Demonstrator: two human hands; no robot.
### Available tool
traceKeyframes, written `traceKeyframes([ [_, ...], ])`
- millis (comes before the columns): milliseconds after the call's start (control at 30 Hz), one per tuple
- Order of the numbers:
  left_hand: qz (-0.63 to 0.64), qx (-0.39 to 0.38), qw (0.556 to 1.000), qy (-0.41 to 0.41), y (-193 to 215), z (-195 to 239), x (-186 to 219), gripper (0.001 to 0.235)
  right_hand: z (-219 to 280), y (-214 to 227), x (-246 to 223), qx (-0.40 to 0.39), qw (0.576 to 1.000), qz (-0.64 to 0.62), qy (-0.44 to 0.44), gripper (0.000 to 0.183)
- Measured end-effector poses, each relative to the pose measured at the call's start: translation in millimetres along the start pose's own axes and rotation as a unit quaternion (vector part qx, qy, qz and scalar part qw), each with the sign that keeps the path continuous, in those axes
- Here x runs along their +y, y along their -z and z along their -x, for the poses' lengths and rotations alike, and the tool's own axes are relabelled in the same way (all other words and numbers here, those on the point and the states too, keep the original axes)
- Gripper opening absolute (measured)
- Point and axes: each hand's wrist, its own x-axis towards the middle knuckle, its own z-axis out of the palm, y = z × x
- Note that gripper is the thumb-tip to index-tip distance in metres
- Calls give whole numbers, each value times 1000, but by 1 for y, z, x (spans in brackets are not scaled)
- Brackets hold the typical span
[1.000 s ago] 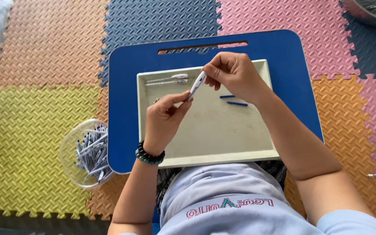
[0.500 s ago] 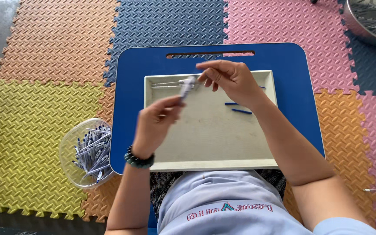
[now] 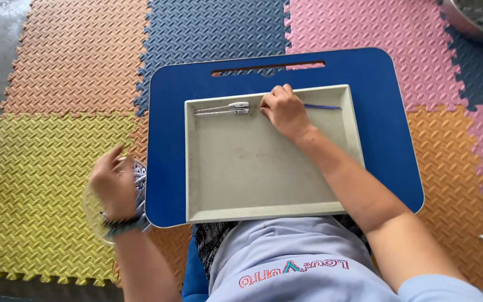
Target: The person assembles multiple pens by hand, inserting blue ink cartridges into white pen barrels and attaching the corresponding blue pen caps before placing the completed pens into a basket.
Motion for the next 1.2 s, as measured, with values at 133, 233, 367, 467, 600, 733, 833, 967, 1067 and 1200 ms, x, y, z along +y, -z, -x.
traceKeyframes([
  [133,147,-29,966,-211,-79,-24,94,18,18,13,1,-54,998,3,-17,10],
  [233,53,-36,949,-310,-136,-24,125,15,31,58,-7,-80,993,-72,-47,9],
  [367,-67,-56,937,-339,-153,-16,139,14,38,94,-12,-78,975,-188,-89,9],
  [467,-101,-60,933,-341,-167,-14,130,22,36,106,-17,-29,965,-245,-84,10],
  [600,-76,-87,931,-346,-152,0,136,15,40,128,-24,12,925,-341,-168,11],
  [733,78,-118,941,-306,-117,40,169,11,45,128,-35,34,854,-459,-243,11],
  [833,239,-153,927,-246,-104,68,192,12,34,140,-57,59,826,-500,-252,10],
  [967,376,-210,893,-131,-97,87,200,16,36,148,-67,76,823,-513,-231,8],
  [1067,371,-223,896,-97,-100,91,193,16,42,158,-73,93,817,-520,-229,9],
  [1200,371,-230,895,-86,-103,93,194,16,48,150,-68,80,808,-536,-230,10],
])
